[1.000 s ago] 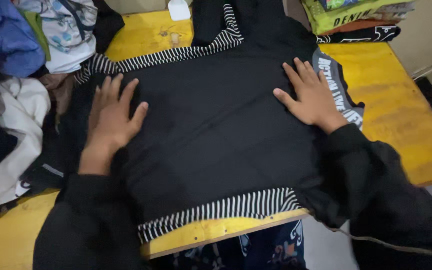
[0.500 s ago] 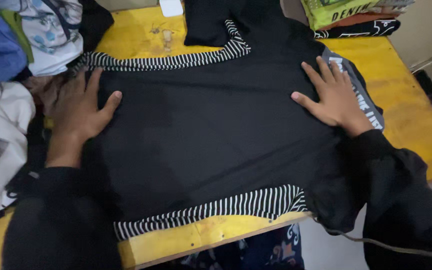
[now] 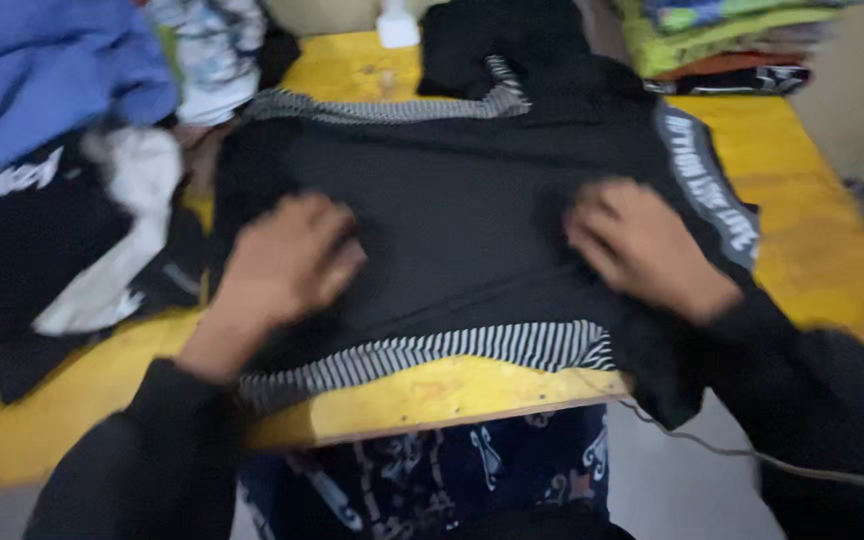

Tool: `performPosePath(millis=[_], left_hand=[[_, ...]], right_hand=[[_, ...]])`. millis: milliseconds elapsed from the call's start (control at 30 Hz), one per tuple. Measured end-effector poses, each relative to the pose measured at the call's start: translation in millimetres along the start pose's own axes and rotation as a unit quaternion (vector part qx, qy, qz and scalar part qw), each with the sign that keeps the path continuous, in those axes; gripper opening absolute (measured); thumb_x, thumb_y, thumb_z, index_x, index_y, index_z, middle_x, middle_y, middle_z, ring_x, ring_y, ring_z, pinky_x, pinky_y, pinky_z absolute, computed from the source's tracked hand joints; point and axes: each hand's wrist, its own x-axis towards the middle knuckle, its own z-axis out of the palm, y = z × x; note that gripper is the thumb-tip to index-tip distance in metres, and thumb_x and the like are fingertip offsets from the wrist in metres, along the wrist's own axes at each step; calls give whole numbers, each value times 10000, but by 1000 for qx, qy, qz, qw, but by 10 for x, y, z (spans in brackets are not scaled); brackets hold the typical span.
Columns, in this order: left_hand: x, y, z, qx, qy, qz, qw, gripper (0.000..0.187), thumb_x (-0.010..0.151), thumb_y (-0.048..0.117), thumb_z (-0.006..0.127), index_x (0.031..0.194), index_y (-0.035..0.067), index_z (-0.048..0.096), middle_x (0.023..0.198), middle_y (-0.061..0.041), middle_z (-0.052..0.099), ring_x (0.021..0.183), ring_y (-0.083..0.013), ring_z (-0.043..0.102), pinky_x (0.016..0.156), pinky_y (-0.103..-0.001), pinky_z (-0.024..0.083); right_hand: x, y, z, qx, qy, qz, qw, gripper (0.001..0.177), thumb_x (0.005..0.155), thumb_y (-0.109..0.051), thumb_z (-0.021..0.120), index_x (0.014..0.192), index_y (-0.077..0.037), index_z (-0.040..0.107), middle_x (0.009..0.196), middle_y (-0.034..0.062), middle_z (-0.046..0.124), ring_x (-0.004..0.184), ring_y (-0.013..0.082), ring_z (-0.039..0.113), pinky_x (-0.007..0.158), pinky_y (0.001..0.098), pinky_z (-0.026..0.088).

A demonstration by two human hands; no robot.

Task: The person folds multiple articles of clothing on a yellow wooden table. The person spreads out a black long-sleeved athletic top, smooths the fabric, folds the sleeves inwards, and then creates a neat rectangular bundle before moving it aside to unfold and meticulously flatten a blue t-shirt.

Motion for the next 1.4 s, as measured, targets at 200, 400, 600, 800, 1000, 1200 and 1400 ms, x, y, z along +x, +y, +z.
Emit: performPosePath(millis=[200, 400, 600, 800, 1000, 1200, 1400], left_hand=[[-1085, 701, -535, 10, -45, 39, 998, 764, 818, 627, 665, 1355, 85, 618, 1397, -260, 556, 1300, -431, 471, 1002, -561, 378], [-1723, 612, -585, 4, -76, -37, 996, 172, 881, 123, 635, 1039, 64, 600, 1379, -145, 635, 1372, -339, 553, 1133, -461, 451], [-1732, 578, -755, -32, -75, -115, 990, 238, 812, 54, 660, 1047, 39, 618, 1164, -123, 713, 1077, -322, 689, 900, -424, 551], [-2135, 225, -762, -51, -63, -217, 973, 412, 750, 15, 733, 1151, 94, 681, 1048, -145, 738, 966, -320, 726, 818, -412, 565], [-2330, -447, -377, -195, -103, -208, 953, 334, 812, 7, 697, 1133, 80, 633, 1068, -125, 752, 1030, -205, 784, 981, -402, 604], [-2002, -173, -430, -93, -203, -337, 915, 261, 890, 25, 679, 1144, 62, 733, 966, -118, 799, 905, -190, 819, 838, -360, 639], [-1529, -28, -523, -103, -79, -260, 957, 250, 940, 34, 654, 1184, -17, 675, 928, -168, 730, 826, -224, 765, 755, -360, 616]], right_hand=[[-439, -944, -349, 107, -221, -1, 969, 672, 736, -581, 777, 1118, -41, 661, 1012, 100, 648, 934, 260, 632, 826, 404, 515], [-1222, -451, -83, -117, -366, 174, 907, 841, 630, -527, 862, 1335, -153, 598, 1267, 133, 592, 1143, 316, 624, 874, 407, 553], [-2153, 97, -39, -196, -375, 248, 871, 660, 802, -264, 782, 1433, -232, 591, 1109, 29, 663, 946, 161, 706, 865, 274, 603], [-2315, -16, -893, -18, -112, 292, 950, 376, 807, 3, 593, 1167, -105, 590, 1036, 99, 670, 956, 215, 692, 874, 306, 555], [-2325, -31, -1155, 186, -50, 415, 889, 210, 944, 137, 475, 1047, -10, 583, 964, 161, 636, 866, 256, 624, 782, 367, 508], [-2200, -150, -823, 257, -47, 469, 844, 245, 909, 43, 462, 1100, -27, 598, 1040, 89, 636, 894, 201, 621, 778, 375, 558], [-1978, 232, -736, 645, 184, 453, 588, 177, 1110, -176, 502, 1187, -32, 572, 967, 134, 640, 860, 268, 643, 803, 493, 576]])
